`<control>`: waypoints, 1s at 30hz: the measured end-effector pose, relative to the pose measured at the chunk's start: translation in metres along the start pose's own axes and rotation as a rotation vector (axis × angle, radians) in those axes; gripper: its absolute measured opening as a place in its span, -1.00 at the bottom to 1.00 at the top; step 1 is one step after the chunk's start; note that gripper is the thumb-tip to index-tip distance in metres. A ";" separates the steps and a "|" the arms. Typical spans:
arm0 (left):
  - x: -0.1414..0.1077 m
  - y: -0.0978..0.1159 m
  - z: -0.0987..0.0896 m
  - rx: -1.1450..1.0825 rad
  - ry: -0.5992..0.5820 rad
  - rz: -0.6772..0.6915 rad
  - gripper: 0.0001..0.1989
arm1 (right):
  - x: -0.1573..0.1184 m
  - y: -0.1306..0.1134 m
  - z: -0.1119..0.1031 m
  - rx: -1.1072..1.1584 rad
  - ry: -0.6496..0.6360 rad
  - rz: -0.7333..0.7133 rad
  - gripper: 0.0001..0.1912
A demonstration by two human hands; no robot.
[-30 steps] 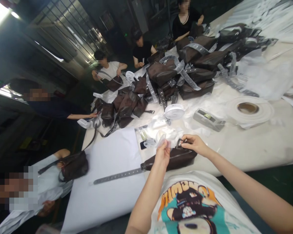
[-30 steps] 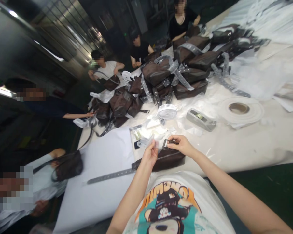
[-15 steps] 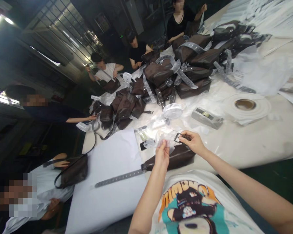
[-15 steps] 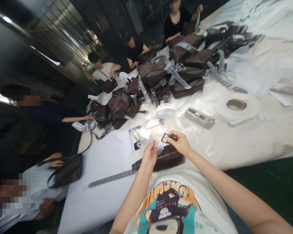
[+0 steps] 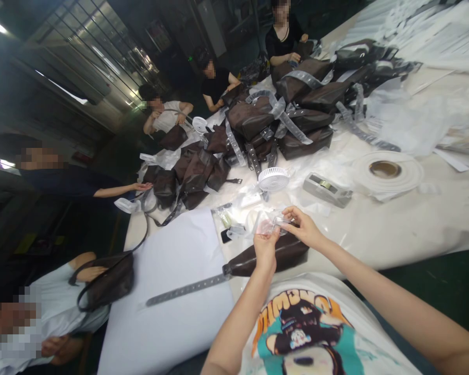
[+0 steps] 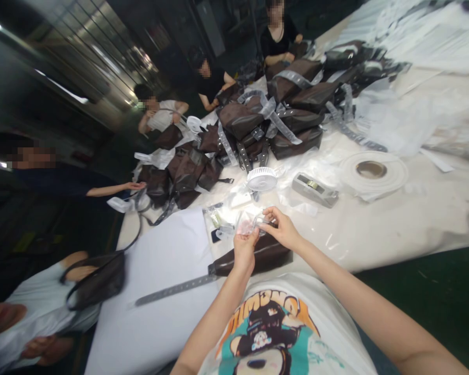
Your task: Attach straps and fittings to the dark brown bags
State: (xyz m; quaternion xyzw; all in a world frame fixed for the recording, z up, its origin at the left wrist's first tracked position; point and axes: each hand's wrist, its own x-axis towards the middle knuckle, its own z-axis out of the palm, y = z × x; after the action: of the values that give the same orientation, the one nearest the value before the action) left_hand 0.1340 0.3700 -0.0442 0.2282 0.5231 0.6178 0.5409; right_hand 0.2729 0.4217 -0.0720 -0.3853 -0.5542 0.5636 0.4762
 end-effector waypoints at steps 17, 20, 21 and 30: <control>0.012 -0.007 -0.012 0.045 -0.067 -0.013 -0.27 | -0.016 0.029 -0.019 0.004 0.010 0.156 -0.65; 0.013 -0.008 -0.011 0.107 -0.035 -0.003 -0.29 | -0.015 0.030 -0.015 -0.025 0.019 0.155 -0.66; 0.012 -0.010 -0.010 0.130 -0.038 -0.009 -0.29 | -0.015 0.031 -0.015 -0.021 0.035 0.168 -0.64; 0.012 -0.048 -0.006 0.236 -0.092 -0.038 -0.56 | -0.017 0.039 -0.012 0.223 0.049 0.078 -0.55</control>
State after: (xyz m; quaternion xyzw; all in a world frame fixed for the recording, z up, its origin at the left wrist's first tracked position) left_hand 0.1460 0.3723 -0.0925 0.3085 0.5709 0.5305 0.5454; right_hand 0.2843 0.4106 -0.1135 -0.3646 -0.4611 0.6302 0.5072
